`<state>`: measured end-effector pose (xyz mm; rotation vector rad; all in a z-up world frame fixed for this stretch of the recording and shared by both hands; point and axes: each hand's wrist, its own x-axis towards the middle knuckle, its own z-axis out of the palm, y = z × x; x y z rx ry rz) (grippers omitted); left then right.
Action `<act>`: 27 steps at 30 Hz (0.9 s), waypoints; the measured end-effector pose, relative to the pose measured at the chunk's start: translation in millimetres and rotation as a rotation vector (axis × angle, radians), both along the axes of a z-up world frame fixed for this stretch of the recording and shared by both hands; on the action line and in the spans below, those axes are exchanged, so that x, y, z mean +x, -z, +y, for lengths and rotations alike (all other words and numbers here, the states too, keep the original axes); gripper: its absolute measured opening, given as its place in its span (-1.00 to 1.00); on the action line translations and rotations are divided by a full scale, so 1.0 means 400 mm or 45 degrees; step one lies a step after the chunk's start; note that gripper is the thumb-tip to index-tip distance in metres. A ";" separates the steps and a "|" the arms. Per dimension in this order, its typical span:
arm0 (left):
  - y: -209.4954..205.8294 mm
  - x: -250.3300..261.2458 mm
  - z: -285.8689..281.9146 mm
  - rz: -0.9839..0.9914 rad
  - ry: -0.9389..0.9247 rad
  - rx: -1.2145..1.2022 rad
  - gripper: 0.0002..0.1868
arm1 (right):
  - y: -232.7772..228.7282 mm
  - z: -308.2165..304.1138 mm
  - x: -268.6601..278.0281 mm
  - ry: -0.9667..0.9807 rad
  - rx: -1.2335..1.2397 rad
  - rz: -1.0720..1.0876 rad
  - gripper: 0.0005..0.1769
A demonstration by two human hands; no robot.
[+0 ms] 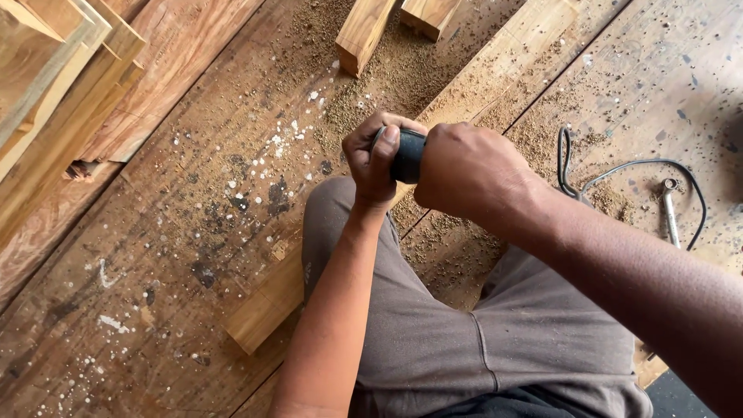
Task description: The recorder uses a power drill to make holes in wood planks on a workshop floor.
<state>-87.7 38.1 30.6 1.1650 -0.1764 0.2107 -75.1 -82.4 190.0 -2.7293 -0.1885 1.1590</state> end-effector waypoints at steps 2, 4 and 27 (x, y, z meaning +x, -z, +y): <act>-0.007 0.005 -0.004 0.009 0.036 -0.035 -0.56 | 0.007 -0.009 0.004 0.020 0.015 -0.003 -0.66; -0.008 0.010 -0.004 0.000 0.025 0.056 -0.55 | 0.016 -0.019 0.010 0.025 0.027 -0.016 -0.63; 0.036 0.017 -0.027 -0.024 -0.060 0.168 -0.45 | 0.069 -0.055 0.016 0.033 0.089 -0.076 -0.63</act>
